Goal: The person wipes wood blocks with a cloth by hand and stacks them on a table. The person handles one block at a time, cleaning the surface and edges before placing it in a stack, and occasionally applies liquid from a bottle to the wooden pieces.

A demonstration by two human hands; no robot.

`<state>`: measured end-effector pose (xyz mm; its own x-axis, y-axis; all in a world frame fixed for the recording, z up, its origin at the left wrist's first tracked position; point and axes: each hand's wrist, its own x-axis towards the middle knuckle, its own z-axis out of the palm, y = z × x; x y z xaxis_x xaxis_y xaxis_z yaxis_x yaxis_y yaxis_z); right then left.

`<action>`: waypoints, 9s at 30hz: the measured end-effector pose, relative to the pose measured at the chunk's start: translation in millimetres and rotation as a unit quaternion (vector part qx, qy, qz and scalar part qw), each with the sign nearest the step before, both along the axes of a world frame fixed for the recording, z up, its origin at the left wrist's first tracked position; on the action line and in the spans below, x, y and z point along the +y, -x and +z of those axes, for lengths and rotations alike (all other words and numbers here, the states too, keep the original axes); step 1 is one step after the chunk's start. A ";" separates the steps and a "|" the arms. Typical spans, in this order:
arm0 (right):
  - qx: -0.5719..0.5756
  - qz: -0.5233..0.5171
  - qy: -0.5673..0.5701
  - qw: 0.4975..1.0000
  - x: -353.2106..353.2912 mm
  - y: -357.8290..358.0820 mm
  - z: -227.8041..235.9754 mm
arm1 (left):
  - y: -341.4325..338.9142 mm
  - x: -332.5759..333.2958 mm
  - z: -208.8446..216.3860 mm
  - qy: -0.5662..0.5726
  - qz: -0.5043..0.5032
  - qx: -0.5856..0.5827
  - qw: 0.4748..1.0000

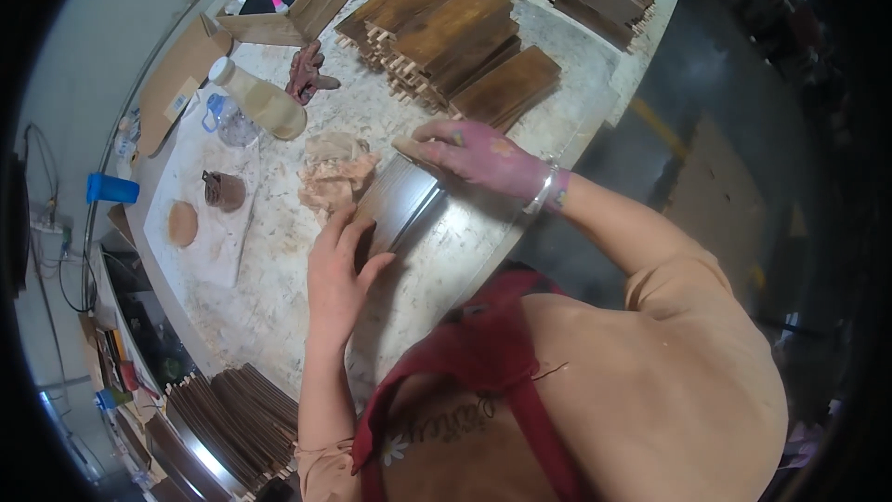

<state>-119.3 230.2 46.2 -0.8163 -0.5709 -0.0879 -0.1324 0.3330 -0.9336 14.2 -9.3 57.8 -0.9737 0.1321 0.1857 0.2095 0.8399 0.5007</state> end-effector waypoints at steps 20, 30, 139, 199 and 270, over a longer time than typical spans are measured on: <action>-0.076 0.034 -0.055 0.995 61.7 -60.8 20.3 | 9.8 -10.0 0.3 0.019 -0.030 -0.017 0.999; 0.422 0.170 -0.057 0.889 -47.3 -111.4 -2.6 | 62.5 -50.5 -5.5 -0.113 -0.116 -0.231 0.959; 0.179 0.355 0.094 0.913 -150.7 -98.2 -6.7 | 33.1 -78.7 105.6 -0.202 0.056 -0.095 0.973; 0.135 0.093 -0.068 0.984 40.4 -62.9 78.5 | -15.3 -28.0 54.3 -0.483 -0.014 -0.225 0.846; 0.066 0.198 -0.111 0.972 314.2 303.7 3.9 | 231.6 379.2 -52.7 -0.008 -0.043 -0.050 0.998</action>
<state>-423.0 544.3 50.1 -0.5494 -0.8214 -0.1534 -0.4049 0.4223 -0.8110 -217.4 369.8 5.0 -0.9727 0.2138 0.0906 0.2286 0.8132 0.5352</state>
